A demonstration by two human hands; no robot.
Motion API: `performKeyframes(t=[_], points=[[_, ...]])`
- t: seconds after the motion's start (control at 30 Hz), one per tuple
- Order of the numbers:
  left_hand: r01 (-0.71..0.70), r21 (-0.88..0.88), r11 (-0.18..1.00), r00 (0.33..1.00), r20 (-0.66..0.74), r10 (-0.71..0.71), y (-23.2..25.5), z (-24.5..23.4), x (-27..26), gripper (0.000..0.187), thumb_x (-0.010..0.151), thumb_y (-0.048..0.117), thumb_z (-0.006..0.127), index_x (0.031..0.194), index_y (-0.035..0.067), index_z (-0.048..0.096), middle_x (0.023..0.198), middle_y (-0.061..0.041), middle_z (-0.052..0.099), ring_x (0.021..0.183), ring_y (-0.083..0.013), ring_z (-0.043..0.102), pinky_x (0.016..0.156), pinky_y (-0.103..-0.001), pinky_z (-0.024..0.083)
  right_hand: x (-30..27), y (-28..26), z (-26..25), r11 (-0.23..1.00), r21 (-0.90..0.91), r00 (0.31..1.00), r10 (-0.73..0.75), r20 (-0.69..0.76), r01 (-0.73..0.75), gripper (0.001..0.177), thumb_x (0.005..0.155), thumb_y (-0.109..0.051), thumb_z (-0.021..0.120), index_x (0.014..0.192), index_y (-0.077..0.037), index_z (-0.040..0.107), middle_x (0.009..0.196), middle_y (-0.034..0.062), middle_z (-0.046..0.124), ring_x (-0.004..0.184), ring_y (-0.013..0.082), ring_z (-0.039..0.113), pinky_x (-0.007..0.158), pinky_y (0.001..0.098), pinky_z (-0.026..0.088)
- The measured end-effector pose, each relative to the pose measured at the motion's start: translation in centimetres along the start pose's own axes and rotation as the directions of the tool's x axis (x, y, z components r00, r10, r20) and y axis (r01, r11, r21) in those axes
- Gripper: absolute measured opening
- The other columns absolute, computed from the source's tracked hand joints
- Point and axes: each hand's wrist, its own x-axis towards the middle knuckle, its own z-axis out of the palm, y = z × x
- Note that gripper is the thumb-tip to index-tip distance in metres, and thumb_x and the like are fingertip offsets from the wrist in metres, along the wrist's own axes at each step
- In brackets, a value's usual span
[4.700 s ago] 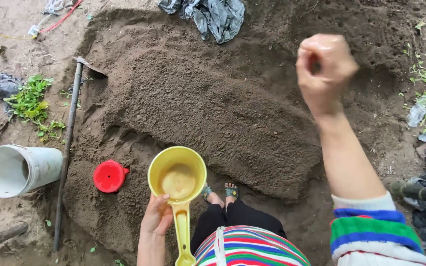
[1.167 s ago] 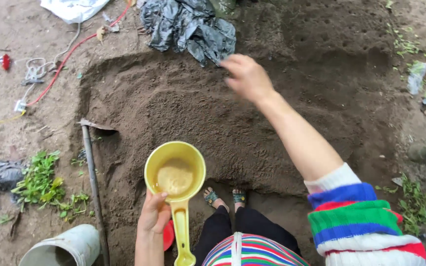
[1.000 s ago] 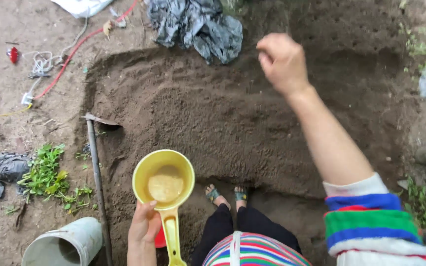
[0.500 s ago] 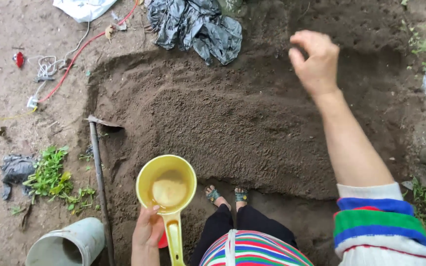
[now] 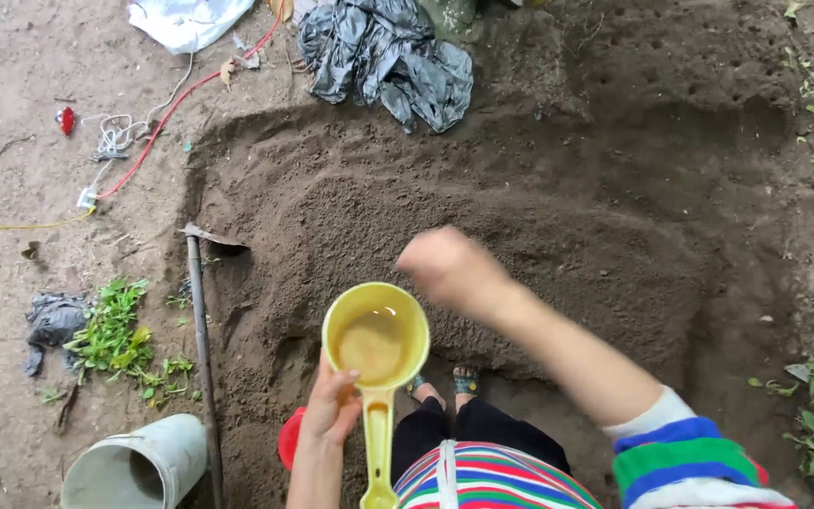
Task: The person holds a yellow plastic scoop containing seeds and repeatedly takes a pinch of seeds with their right hand to scatter them over a prepared soil bed. The person moves along the bed, distributing the seeds evenly across the surface.
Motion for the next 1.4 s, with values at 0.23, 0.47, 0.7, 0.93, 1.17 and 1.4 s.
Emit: performKeyframes(t=[0.23, 0.47, 0.7, 0.93, 1.17, 1.4], points=[[-0.021, 0.063, 0.998, 0.98, 0.2, 0.008, -0.5, 2.3, 1.1, 0.107, 0.061, 0.001, 0.072, 0.156, 0.032, 0.032, 0.144, -0.017, 0.043, 0.114, -0.031, 0.051, 0.082, -0.045, 0.056, -1.2, -1.3, 9.6, 0.967, -0.188, 0.751, 0.25, 0.611, -0.169, 0.023, 0.095, -0.017, 0.07, 0.115, -0.006, 0.075, 0.099, 0.0048, 0.075, 0.08, 0.0219, 0.074, 0.064, 0.035, 0.066], [0.0, -0.035, 0.999, 0.99, 0.144, 0.005, -0.5, 2.4, 1.1, 0.105, 0.062, -0.007, 0.065, 0.156, 0.028, 0.032, 0.147, -0.018, 0.046, 0.126, -0.036, 0.049, 0.097, -0.051, 0.049, 5.2, -4.0, -5.2, 0.984, -0.157, 0.979, -0.056, 0.198, 0.088, 0.013, 0.091, -0.011, 0.072, 0.103, -0.012, 0.07, 0.098, 0.0061, 0.067, 0.084, 0.0248, 0.063, 0.057, 0.0385, 0.056], [-0.017, -0.057, 0.998, 0.997, -0.08, 0.012, 0.9, -0.4, -1.7, 0.106, 0.059, -0.004, 0.059, 0.157, 0.029, 0.033, 0.152, -0.016, 0.04, 0.132, -0.0352, 0.04, 0.106, -0.057, 0.04, 8.9, 11.4, -5.0, 0.96, -0.247, 0.969, 0.076, -0.237, -0.135, 0.038, 0.087, 0.008, 0.073, 0.122, -0.007, 0.071, 0.131, 0.0142, 0.067, 0.124, 0.0298, 0.061, 0.107, 0.0421, 0.056], [-0.129, -0.122, 0.984, 0.959, -0.268, 0.093, 0.4, -5.9, -4.5, 0.093, 0.064, -0.006, 0.051, 0.153, 0.017, 0.037, 0.143, -0.018, 0.042, 0.124, -0.0349, 0.042, 0.105, -0.057, 0.039, 8.1, 9.5, -13.7, 0.909, -0.413, 0.897, -0.138, -0.42, -0.053, 0.019, 0.083, 0.011, 0.077, 0.098, 0.001, 0.078, 0.117, 0.023, 0.073, 0.113, 0.0365, 0.068, 0.102, 0.0462, 0.055], [-0.138, -0.127, 0.982, 0.922, -0.379, 0.081, 0.9, -6.2, -6.0, 0.086, 0.075, -0.002, 0.041, 0.157, 0.021, 0.032, 0.147, -0.016, 0.041, 0.128, -0.0349, 0.04, 0.11, -0.053, 0.033, 3.9, 14.9, -12.1, 0.909, -0.358, 0.894, 0.032, -0.447, -0.212, 0.014, 0.088, 0.005, 0.072, 0.102, 0.001, 0.075, 0.126, 0.0231, 0.054, 0.115, 0.0393, 0.053, 0.098, 0.0483, 0.045], [-0.127, -0.096, 0.987, 0.947, -0.309, 0.091, 0.6, -5.6, -4.6, 0.092, 0.066, -0.002, 0.047, 0.155, 0.018, 0.034, 0.145, -0.017, 0.042, 0.128, -0.0357, 0.042, 0.107, -0.055, 0.037, 3.8, 8.0, -16.5, 0.901, -0.407, 0.839, -0.104, -0.534, -0.148, 0.026, 0.088, 0.014, 0.078, 0.113, 0.004, 0.078, 0.14, 0.0252, 0.057, 0.1, 0.033, 0.072, 0.078, 0.0416, 0.058]])
